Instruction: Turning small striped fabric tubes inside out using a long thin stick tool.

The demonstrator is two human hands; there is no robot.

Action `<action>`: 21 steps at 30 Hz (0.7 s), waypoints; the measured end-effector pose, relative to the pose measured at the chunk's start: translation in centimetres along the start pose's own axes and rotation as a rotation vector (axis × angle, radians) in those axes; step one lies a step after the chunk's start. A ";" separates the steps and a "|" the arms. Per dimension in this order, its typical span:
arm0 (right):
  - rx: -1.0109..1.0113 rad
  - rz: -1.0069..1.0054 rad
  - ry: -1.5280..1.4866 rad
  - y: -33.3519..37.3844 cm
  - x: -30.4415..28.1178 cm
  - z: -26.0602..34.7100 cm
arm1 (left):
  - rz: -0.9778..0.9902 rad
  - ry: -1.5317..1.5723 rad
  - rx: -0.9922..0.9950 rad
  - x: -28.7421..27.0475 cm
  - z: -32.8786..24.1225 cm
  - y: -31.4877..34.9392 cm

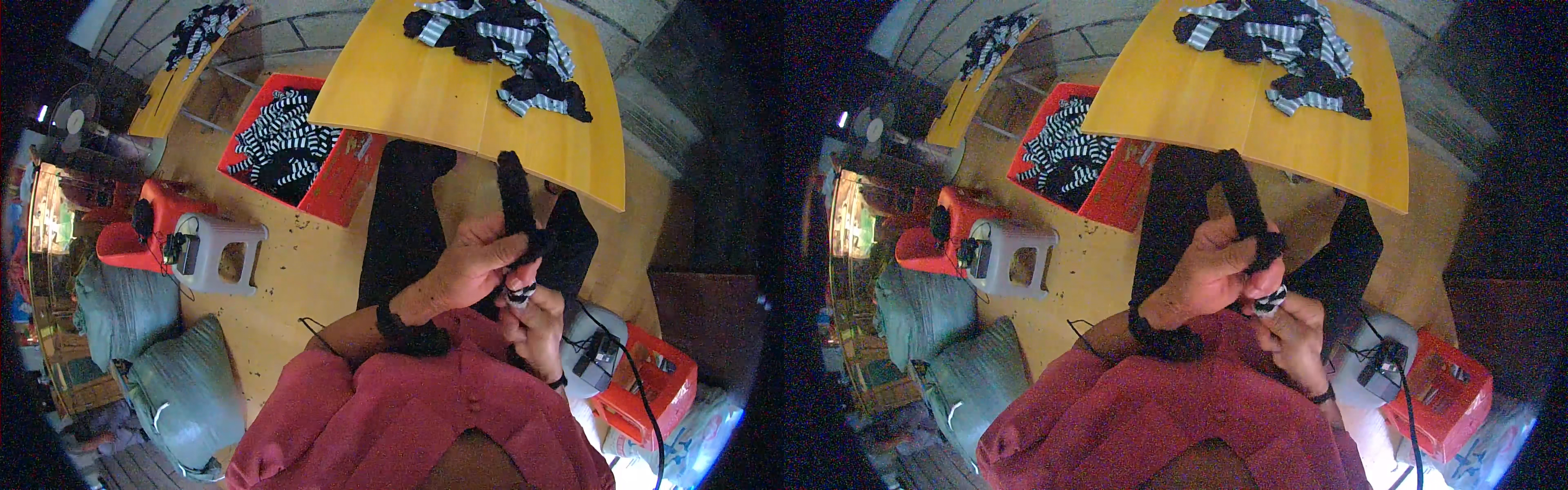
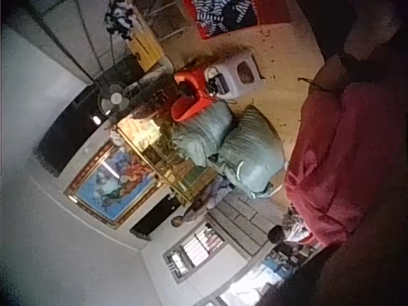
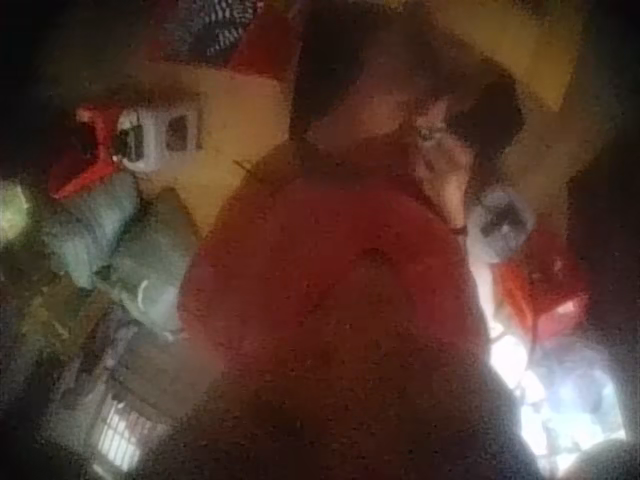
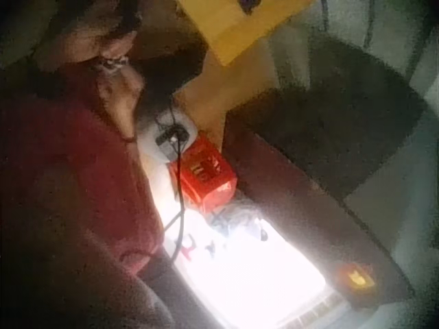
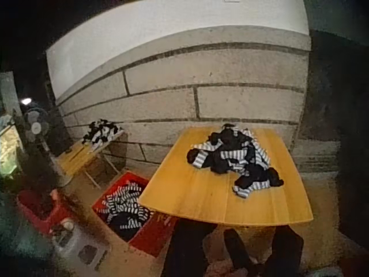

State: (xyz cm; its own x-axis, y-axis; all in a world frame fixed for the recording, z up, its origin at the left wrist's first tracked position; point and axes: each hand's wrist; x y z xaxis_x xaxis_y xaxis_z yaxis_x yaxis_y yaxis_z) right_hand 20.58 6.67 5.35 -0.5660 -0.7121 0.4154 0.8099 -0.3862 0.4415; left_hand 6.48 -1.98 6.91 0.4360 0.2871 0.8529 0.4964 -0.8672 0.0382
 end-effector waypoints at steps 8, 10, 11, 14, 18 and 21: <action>-0.476 -0.243 0.357 -0.9 2.5 -1.2 | -0.058 -0.308 0.061 -0.8 -0.5 -0.1; -0.473 -0.259 0.385 -1.1 2.5 -1.2 | -0.090 -0.397 0.040 -0.3 -1.0 -0.3; -0.474 -0.272 0.413 -1.2 2.5 -1.1 | -0.113 -0.399 0.086 0.0 -1.4 -0.7; -0.424 -0.194 0.462 -0.8 2.1 -0.7 | -0.113 -0.229 0.159 0.9 -3.1 -1.3; -0.393 -0.156 0.466 -0.3 1.6 -1.0 | -0.062 -0.089 0.238 0.1 -4.4 -2.2; -0.271 -0.126 0.555 0.5 1.5 -0.5 | -0.132 -0.070 0.275 0.4 -4.5 -2.1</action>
State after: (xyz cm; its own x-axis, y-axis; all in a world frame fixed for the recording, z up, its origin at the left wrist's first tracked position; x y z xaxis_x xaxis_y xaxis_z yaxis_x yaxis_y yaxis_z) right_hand 20.21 5.10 5.78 -0.5547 -0.8213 -0.1336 0.7933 -0.5704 0.2128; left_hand 2.26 -1.89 9.53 0.3998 0.4256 0.8118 0.7324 -0.6808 -0.0037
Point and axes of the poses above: each hand's wrist, its own y-axis away from the middle knuckle, its own x-axis out of the palm, z = x × y, and after that the axes turned 8 degrees about -z, right-handed
